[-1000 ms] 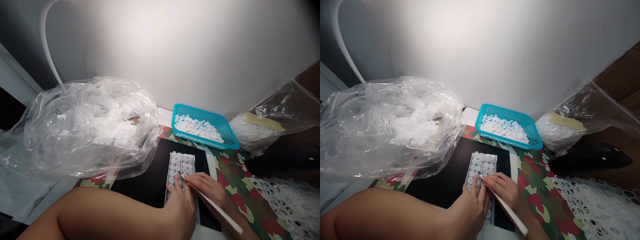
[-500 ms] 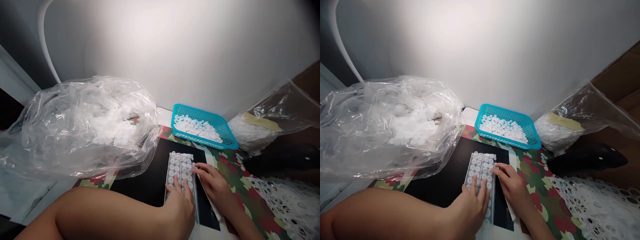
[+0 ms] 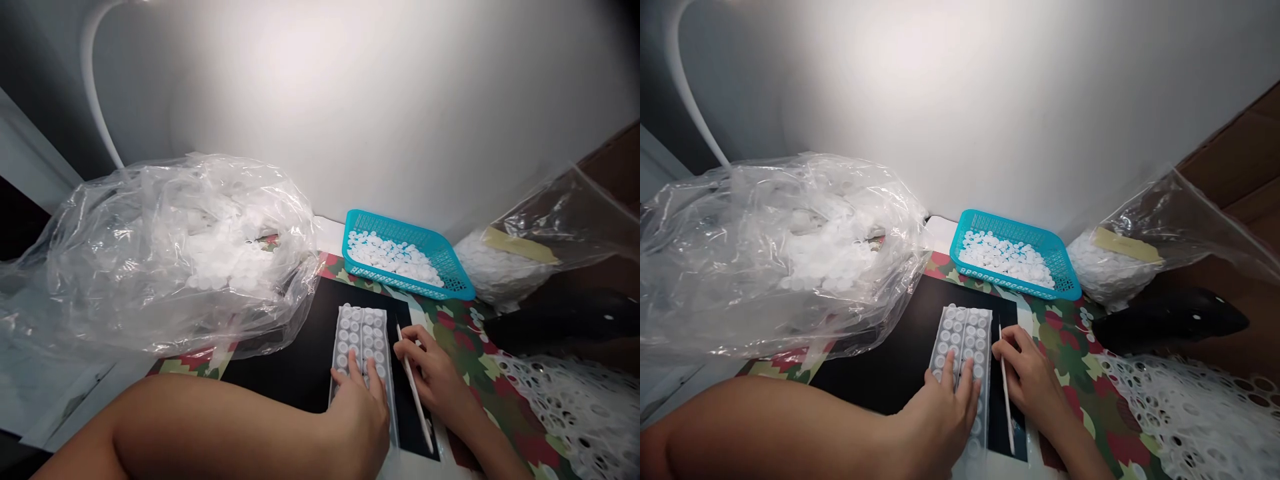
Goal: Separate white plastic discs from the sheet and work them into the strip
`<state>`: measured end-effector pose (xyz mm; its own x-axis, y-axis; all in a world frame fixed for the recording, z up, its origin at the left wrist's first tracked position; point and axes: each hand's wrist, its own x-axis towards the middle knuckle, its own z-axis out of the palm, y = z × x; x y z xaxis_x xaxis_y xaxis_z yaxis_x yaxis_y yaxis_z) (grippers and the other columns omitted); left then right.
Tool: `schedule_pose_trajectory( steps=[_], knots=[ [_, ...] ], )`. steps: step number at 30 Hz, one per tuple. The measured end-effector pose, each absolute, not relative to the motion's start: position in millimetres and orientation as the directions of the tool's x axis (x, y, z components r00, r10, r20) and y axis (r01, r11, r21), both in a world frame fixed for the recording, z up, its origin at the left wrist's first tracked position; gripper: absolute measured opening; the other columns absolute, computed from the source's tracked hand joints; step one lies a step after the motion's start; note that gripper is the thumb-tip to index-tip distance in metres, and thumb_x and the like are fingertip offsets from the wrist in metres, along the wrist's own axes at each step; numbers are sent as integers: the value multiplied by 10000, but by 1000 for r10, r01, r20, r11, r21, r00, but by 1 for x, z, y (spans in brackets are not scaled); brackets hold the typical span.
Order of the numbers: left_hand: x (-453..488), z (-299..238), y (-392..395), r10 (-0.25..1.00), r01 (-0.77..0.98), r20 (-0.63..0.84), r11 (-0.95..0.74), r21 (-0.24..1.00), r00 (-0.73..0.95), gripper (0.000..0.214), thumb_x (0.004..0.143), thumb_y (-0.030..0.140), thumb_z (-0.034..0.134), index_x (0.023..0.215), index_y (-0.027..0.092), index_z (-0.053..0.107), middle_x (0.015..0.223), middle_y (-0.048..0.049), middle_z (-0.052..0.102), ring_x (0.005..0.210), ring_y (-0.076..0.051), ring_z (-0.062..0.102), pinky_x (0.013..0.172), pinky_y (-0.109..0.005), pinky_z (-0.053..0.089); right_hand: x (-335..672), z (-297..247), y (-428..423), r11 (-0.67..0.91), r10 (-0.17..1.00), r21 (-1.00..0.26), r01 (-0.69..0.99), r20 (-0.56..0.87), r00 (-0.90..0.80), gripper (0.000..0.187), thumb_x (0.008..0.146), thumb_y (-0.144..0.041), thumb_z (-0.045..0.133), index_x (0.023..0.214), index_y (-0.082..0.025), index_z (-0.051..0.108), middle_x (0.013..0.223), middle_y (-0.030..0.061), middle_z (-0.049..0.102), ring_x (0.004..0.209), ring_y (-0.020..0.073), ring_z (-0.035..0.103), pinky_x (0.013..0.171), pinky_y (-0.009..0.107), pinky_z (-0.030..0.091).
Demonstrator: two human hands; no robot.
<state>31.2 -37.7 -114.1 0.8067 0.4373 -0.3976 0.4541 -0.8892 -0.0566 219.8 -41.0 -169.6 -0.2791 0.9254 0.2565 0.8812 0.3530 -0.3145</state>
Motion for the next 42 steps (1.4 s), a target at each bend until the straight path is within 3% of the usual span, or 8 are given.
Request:
schedule_pose_trajectory(
  steps=[5, 14, 17, 21, 26, 29, 37, 42],
  knots=[
    [31, -115, -38, 453, 476, -383, -879, -37, 805, 846, 689, 373, 752, 1398, 91, 386, 1436, -184, 346, 1234, -457, 416, 754, -488, 582, 218, -171, -40, 404, 889, -313, 860, 355, -288, 239, 900, -153, 469, 1087, -267, 564, 1112, 50, 633, 1023, 199, 622, 832, 306, 519],
    [29, -147, -45, 506, 496, -142, -862, -104, 850, 591, 759, 290, 647, 1311, 120, 522, 1360, -193, 477, 1162, -451, 508, 642, -470, 565, 215, -176, -52, 371, 777, -432, 822, 629, -19, 107, 889, -220, 565, 986, -230, 609, 825, 23, 716, 645, 162, 682, 604, 254, 544],
    [30, -144, -44, 509, 495, -156, -860, -122, 847, 582, 768, 282, 637, 1314, 120, 518, 1363, -188, 477, 1151, -440, 522, 639, -463, 560, 212, -176, -55, 361, 815, -495, 791, 580, -9, 101, 894, -214, 554, 976, -231, 611, 777, 11, 701, 640, 157, 674, 606, 253, 544],
    [31, -143, -45, 505, 488, -212, -863, -130, 836, 608, 775, 306, 627, 1338, 121, 490, 1373, -181, 473, 1157, -435, 518, 644, -447, 557, 203, -169, -44, 513, 841, -554, 656, 476, -256, 177, 899, -143, 521, 1008, -228, 632, 898, 28, 711, 817, 165, 678, 726, 265, 548],
    [32, -162, -50, 539, 525, -14, -825, -208, 842, 445, 864, 269, 514, 1299, 178, 542, 1318, -201, 529, 1112, -410, 555, 616, -426, 526, 197, -164, -21, 502, 865, -663, 555, 368, -342, 215, 926, -164, 489, 1025, -211, 675, 968, 48, 723, 888, 176, 677, 778, 287, 556],
    [32, -169, -51, 546, 532, -9, -820, -214, 838, 406, 882, 256, 481, 1273, 193, 571, 1305, -179, 548, 1101, -402, 566, 616, -426, 529, 199, -165, -16, 462, 885, -689, 559, 318, -341, 171, 911, -211, 542, 972, -214, 701, 940, 52, 738, 870, 192, 688, 769, 305, 568],
    [30, -170, -48, 523, 516, 16, -836, -188, 852, 392, 897, 233, 446, 1260, 184, 583, 1275, -179, 572, 1101, -404, 569, 613, -433, 542, 196, -163, -23, 511, 858, -599, 617, 392, -331, 151, 887, -218, 579, 981, -224, 697, 887, 52, 749, 794, 186, 707, 700, 280, 583],
    [30, -176, -49, 503, 500, 43, -840, -211, 863, 426, 869, 282, 491, 1273, 177, 574, 1265, -209, 565, 1089, -423, 562, 609, -444, 516, 192, -166, -22, 605, 796, -576, 550, 459, -395, 205, 884, -158, 569, 1041, -228, 680, 873, 21, 744, 775, 164, 691, 687, 257, 582]
  ],
)
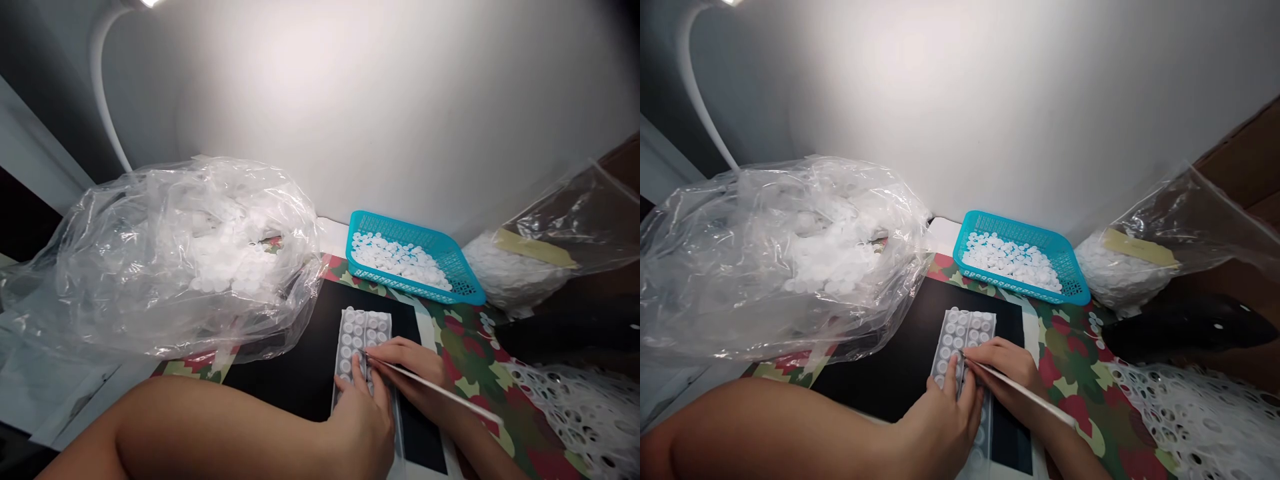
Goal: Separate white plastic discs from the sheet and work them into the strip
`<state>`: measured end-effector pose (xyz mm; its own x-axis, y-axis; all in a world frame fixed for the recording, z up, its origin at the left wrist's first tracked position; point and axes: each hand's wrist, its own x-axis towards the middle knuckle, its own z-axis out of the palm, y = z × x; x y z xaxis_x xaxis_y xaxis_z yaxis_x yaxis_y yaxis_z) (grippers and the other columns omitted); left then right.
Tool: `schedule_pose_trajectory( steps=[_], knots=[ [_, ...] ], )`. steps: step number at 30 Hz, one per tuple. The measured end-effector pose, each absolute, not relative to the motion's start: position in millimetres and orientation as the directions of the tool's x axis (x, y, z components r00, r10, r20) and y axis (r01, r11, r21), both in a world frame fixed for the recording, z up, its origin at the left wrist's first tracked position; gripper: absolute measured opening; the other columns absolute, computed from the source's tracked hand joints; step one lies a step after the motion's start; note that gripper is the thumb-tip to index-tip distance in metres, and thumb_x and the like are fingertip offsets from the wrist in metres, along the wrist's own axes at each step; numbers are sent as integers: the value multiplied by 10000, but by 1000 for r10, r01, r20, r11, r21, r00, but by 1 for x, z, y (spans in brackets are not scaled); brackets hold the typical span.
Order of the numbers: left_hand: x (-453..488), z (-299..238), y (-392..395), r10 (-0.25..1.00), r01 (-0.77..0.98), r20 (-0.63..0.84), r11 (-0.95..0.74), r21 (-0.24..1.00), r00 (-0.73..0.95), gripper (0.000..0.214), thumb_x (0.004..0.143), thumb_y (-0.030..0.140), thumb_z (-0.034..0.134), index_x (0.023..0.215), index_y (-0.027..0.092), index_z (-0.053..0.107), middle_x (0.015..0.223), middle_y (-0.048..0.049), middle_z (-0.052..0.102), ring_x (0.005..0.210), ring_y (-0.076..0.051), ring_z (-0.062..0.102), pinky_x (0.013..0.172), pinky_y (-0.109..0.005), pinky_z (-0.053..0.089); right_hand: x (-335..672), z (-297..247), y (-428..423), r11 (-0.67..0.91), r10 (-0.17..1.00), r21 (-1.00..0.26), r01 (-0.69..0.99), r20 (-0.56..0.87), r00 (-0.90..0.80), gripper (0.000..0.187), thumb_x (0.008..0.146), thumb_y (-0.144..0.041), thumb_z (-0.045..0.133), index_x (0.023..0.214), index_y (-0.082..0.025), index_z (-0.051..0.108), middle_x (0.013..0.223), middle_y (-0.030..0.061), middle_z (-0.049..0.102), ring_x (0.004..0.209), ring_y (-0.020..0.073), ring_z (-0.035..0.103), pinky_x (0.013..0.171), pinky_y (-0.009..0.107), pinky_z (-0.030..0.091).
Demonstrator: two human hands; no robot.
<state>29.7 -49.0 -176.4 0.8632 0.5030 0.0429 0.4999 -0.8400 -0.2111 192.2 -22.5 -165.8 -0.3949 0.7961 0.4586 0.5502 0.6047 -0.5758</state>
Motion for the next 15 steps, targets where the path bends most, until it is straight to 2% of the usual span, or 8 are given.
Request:
schedule_pose_trajectory(
  steps=[5, 9, 15],
  knots=[
    [29, -174, -49, 498, 495, 44, -841, -217, 866, 460, 852, 313, 528, 1283, 155, 563, 1270, -228, 554, 1086, -434, 559, 608, -453, 511, 195, -173, -23, 661, 750, -529, 533, 492, -442, 240, 885, -123, 556, 1074, -222, 664, 989, 31, 736, 836, 176, 683, 747, 299, 579],
    [28, -167, -48, 486, 474, 0, -854, -213, 874, 449, 866, 334, 507, 1275, 159, 574, 1267, -189, 574, 1094, -437, 557, 589, -450, 520, 195, -174, -23, 645, 763, -524, 556, 479, -434, 230, 886, -133, 557, 1062, -235, 666, 965, 30, 740, 811, 177, 685, 715, 300, 586],
    [28, -167, -47, 445, 435, 26, -858, -273, 895, 501, 821, 396, 560, 1262, 161, 590, 1251, -183, 586, 1071, -438, 560, 573, -436, 497, 193, -170, -23, 659, 751, -507, 555, 485, -449, 223, 890, -150, 555, 1066, -234, 664, 966, 34, 740, 802, 171, 691, 724, 293, 586]
  ],
)
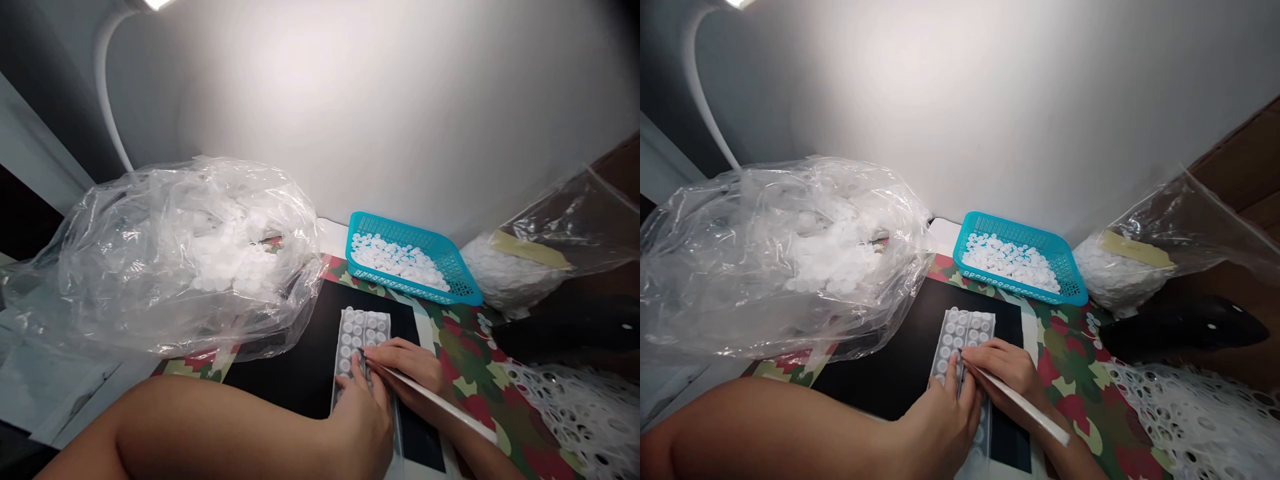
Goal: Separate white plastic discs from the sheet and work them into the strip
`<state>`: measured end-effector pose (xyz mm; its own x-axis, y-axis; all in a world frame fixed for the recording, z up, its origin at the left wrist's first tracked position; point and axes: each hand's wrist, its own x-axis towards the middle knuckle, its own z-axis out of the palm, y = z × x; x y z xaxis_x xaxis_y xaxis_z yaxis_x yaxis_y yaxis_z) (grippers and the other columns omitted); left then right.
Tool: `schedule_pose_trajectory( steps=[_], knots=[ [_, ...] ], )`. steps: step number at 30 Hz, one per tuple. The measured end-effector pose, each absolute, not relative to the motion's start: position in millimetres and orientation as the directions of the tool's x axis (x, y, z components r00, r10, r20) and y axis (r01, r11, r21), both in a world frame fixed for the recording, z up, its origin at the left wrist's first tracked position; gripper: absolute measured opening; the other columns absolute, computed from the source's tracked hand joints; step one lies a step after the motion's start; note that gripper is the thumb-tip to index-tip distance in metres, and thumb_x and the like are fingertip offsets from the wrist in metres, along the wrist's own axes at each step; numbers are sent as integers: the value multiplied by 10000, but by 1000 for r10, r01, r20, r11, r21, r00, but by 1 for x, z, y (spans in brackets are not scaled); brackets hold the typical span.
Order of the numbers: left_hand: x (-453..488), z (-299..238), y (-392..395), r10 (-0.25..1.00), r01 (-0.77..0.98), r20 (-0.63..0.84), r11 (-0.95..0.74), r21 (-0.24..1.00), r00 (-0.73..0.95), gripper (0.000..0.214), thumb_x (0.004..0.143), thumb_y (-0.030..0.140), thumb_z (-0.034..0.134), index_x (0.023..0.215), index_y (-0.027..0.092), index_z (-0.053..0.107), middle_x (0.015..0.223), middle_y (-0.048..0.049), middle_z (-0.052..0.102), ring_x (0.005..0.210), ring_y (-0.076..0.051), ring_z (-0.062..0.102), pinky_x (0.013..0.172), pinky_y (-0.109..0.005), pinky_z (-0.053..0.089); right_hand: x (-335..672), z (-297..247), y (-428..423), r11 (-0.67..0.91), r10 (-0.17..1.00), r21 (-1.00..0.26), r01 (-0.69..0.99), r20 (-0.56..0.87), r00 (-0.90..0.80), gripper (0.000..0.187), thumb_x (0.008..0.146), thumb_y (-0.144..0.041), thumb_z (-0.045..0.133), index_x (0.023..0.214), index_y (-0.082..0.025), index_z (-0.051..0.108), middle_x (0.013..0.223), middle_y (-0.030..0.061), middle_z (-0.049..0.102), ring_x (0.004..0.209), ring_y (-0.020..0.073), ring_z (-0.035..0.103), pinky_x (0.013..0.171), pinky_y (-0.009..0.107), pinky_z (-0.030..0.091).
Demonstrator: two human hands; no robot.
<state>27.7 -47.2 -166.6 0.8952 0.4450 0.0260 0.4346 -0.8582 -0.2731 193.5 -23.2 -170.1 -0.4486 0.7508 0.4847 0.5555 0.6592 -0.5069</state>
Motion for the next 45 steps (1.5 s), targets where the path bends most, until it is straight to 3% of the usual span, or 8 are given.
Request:
schedule_pose_trajectory(
  steps=[5, 18, 24, 28, 34, 40, 45],
  knots=[
    [28, -170, -48, 451, 449, 58, -854, -264, 891, 509, 801, 391, 578, 1257, 167, 595, 1252, -206, 575, 1067, -439, 553, 572, -424, 473, 196, -171, -23, 669, 743, -511, 539, 478, -469, 263, 866, -102, 583, 1085, -228, 655, 986, 41, 733, 824, 173, 675, 740, 302, 575],
    [28, -154, -45, 436, 407, -51, -870, -278, 898, 464, 882, 358, 492, 1286, 141, 562, 1256, -172, 590, 1068, -434, 571, 504, -397, 488, 198, -175, -23, 679, 735, -497, 541, 468, -491, 280, 861, -69, 572, 1096, -203, 645, 1000, 53, 728, 847, 178, 659, 747, 310, 565],
    [30, -164, -47, 435, 420, 29, -848, -324, 900, 407, 875, 319, 499, 1230, 156, 613, 1232, -187, 600, 1040, -450, 587, 467, -385, 482, 194, -175, -26, 766, 606, -232, 599, 573, -552, 346, 879, -73, 531, 1213, -148, 584, 1041, 110, 721, 899, 217, 670, 761, 346, 567],
    [31, -172, -49, 438, 434, 66, -841, -324, 897, 377, 880, 294, 492, 1205, 167, 634, 1238, -172, 601, 1029, -441, 598, 536, -418, 506, 192, -178, -28, 694, 639, -152, 704, 580, -505, 392, 889, -84, 518, 1272, -158, 557, 1091, 128, 703, 868, 216, 671, 702, 324, 558],
    [31, -174, -49, 452, 452, 77, -836, -311, 889, 378, 886, 281, 483, 1214, 162, 626, 1232, -171, 606, 1040, -412, 602, 596, -414, 500, 191, -176, -25, 652, 673, -175, 738, 582, -456, 367, 901, -99, 481, 1241, -189, 584, 1080, 111, 704, 838, 194, 682, 699, 295, 558],
    [29, -165, -45, 430, 415, 4, -866, -279, 903, 410, 892, 273, 471, 1265, 140, 580, 1253, -178, 589, 1056, -410, 595, 558, -395, 507, 191, -174, -20, 656, 731, -388, 647, 538, -419, 240, 865, -92, 570, 1063, -208, 639, 902, 51, 729, 777, 180, 665, 710, 307, 548],
    [27, -161, -44, 418, 401, -26, -884, -240, 908, 487, 867, 341, 509, 1290, 102, 552, 1256, -205, 579, 1092, -424, 567, 589, -423, 524, 188, -175, -19, 690, 723, -500, 524, 521, -454, 241, 866, -74, 567, 1060, -202, 630, 950, 52, 723, 851, 172, 668, 766, 299, 544]
  ],
)
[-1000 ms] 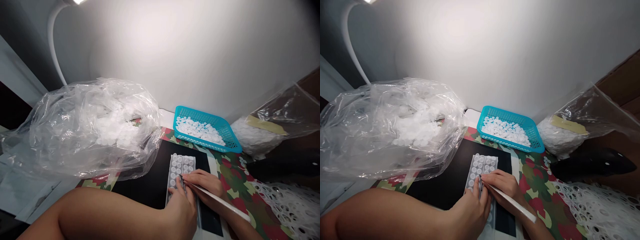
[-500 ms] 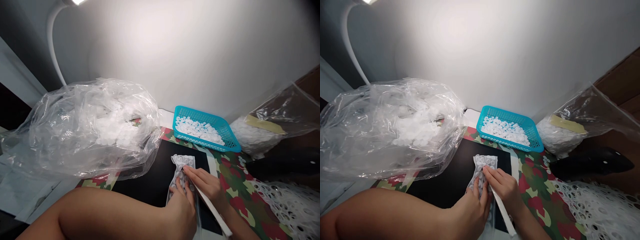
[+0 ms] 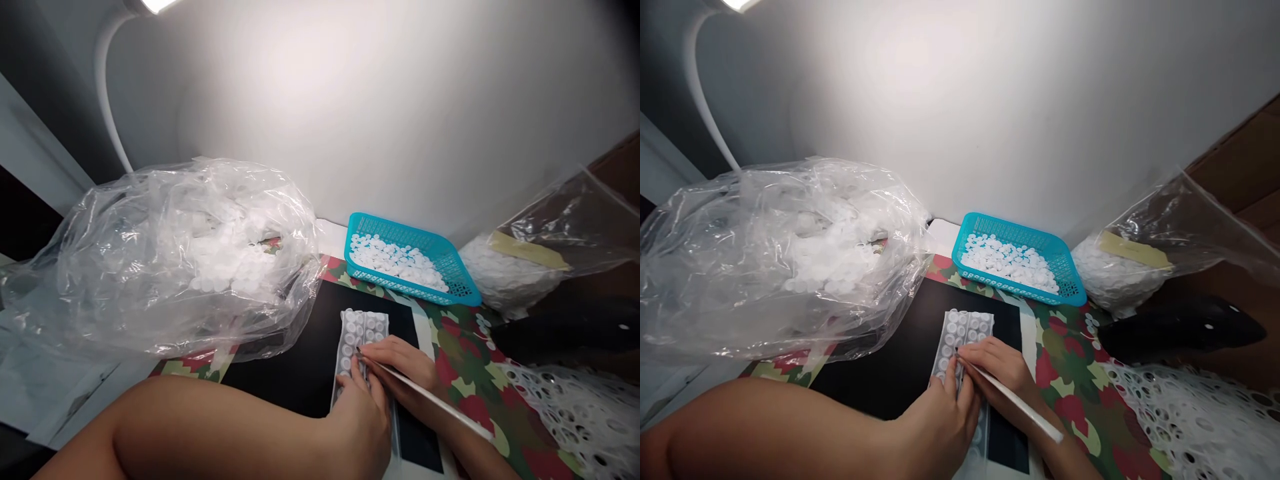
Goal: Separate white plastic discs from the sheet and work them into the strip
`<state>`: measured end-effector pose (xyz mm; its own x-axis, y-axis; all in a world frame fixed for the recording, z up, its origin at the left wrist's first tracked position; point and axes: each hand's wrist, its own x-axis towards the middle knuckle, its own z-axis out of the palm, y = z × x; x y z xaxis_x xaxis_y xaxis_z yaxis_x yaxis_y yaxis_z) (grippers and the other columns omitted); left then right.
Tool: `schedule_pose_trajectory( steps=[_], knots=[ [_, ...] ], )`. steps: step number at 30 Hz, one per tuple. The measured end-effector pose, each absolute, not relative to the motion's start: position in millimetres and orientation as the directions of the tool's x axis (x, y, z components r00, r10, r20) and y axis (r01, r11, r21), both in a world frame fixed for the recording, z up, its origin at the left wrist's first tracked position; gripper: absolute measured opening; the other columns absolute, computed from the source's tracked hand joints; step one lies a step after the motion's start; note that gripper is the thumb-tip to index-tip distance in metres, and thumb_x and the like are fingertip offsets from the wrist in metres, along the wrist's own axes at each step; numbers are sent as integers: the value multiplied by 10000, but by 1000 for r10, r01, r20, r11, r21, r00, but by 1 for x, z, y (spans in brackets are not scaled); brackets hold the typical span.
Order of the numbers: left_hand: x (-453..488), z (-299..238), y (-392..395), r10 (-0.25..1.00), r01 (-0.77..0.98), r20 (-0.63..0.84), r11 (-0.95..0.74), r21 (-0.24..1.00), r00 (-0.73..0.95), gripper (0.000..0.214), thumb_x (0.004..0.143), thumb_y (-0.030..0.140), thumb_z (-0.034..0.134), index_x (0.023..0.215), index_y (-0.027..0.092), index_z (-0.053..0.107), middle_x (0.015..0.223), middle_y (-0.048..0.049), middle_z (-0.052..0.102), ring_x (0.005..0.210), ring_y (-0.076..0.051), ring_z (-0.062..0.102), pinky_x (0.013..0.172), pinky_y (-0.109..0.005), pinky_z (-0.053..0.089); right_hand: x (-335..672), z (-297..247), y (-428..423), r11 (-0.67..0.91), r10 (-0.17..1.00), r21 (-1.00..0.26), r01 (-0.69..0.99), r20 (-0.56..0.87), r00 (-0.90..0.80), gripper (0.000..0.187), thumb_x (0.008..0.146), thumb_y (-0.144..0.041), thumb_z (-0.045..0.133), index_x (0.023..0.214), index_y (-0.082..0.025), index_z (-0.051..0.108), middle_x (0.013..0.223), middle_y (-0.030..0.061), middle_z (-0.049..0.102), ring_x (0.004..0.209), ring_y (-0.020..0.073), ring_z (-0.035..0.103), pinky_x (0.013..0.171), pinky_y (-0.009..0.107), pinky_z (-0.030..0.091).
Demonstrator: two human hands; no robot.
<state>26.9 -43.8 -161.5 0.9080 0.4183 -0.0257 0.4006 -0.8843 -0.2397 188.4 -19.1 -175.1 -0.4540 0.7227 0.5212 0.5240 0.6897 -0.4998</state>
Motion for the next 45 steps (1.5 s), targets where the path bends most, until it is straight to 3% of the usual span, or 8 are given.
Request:
schedule_pose_trajectory(
  steps=[10, 20, 24, 32, 45],
  knots=[
    [28, -165, -47, 430, 408, -29, -874, -264, 903, 525, 847, 386, 545, 1293, 110, 552, 1266, -198, 574, 1071, -424, 573, 594, -412, 490, 182, -165, -25, 608, 788, -557, 565, 509, -346, 208, 866, -83, 558, 1021, -204, 628, 892, 48, 712, 844, 172, 668, 788, 293, 537],
    [27, -161, -46, 419, 390, -75, -886, -249, 905, 652, 773, 468, 621, 1297, 87, 543, 1201, -259, 593, 1020, -430, 578, 571, -423, 478, 183, -181, -20, 538, 840, -677, 503, 382, -384, 194, 891, -149, 570, 1048, -235, 645, 974, 25, 720, 884, 165, 660, 814, 279, 517],
    [28, -161, -46, 419, 396, -64, -890, -223, 906, 604, 775, 433, 621, 1279, 105, 565, 1207, -258, 587, 1020, -431, 574, 586, -440, 480, 184, -181, -21, 525, 847, -703, 481, 371, -382, 193, 887, -141, 570, 1036, -237, 648, 984, 24, 719, 905, 167, 658, 814, 279, 519],
    [29, -161, -47, 493, 484, -53, -865, -131, 868, 525, 796, 369, 600, 1247, 100, 592, 1149, -260, 609, 1017, -427, 577, 682, -534, 482, 184, -179, -20, 532, 843, -697, 480, 380, -382, 170, 886, -143, 564, 1005, -227, 652, 995, 47, 720, 923, 189, 669, 852, 319, 523],
    [28, -158, -46, 485, 473, -82, -871, -131, 870, 562, 783, 384, 617, 1261, 91, 577, 1197, -277, 580, 1032, -441, 572, 657, -527, 501, 184, -177, -20, 585, 809, -637, 502, 420, -411, 165, 896, -150, 551, 1006, -219, 652, 987, 49, 733, 920, 186, 687, 887, 334, 525]
  ],
)
